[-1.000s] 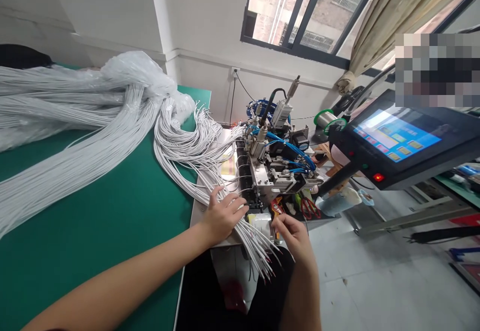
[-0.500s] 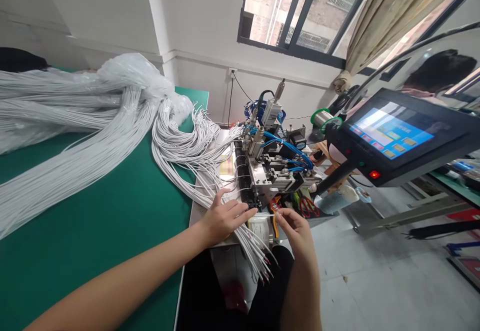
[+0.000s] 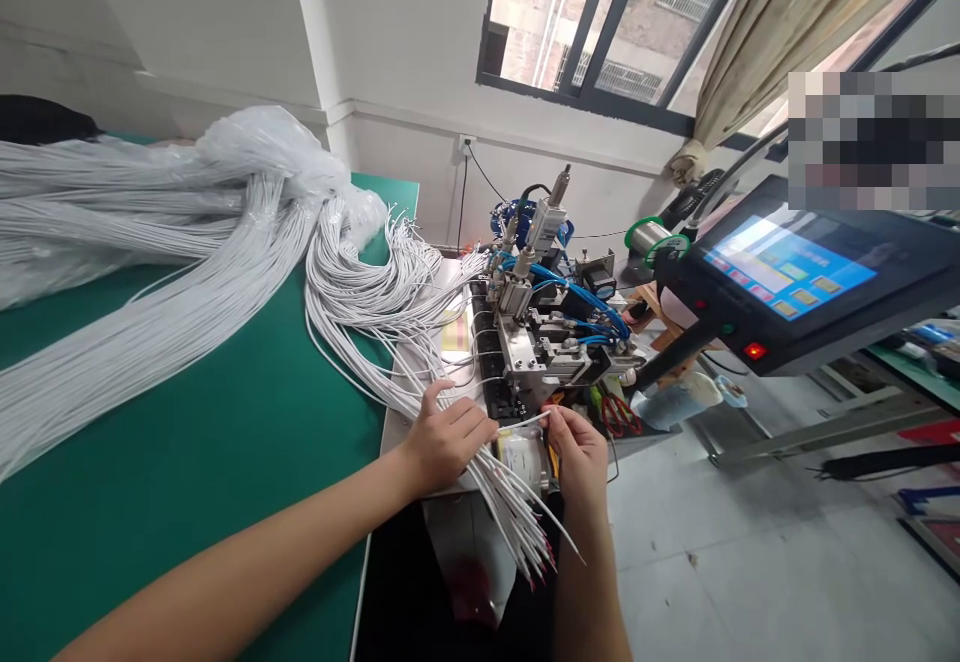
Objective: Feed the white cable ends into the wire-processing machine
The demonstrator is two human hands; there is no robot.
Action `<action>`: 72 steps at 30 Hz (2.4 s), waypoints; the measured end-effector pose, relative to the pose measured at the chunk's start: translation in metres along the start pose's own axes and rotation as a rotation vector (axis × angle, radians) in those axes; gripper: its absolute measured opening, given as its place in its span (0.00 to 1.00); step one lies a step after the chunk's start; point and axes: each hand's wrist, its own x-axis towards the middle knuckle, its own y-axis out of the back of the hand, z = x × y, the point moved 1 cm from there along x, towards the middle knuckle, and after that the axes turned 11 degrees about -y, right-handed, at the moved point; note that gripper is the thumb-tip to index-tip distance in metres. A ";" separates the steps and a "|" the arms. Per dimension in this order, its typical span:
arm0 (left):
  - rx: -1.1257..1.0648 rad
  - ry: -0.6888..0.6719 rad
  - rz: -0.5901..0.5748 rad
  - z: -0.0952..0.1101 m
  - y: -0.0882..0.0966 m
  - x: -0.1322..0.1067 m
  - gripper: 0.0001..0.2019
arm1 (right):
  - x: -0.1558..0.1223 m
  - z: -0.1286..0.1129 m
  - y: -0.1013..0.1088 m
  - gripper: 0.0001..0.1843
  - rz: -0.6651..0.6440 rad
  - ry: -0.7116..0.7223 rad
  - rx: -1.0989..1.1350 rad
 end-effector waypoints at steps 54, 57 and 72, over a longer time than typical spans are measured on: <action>0.032 0.123 -0.171 -0.001 -0.008 -0.007 0.12 | 0.038 0.014 -0.011 0.17 -0.239 -0.199 -0.086; 0.028 0.127 -0.177 -0.001 -0.009 -0.008 0.13 | 0.037 0.015 -0.011 0.18 -0.231 -0.210 -0.066; -0.036 0.065 -0.145 -0.004 -0.009 -0.011 0.20 | 0.006 -0.008 0.023 0.19 -0.132 0.000 -0.326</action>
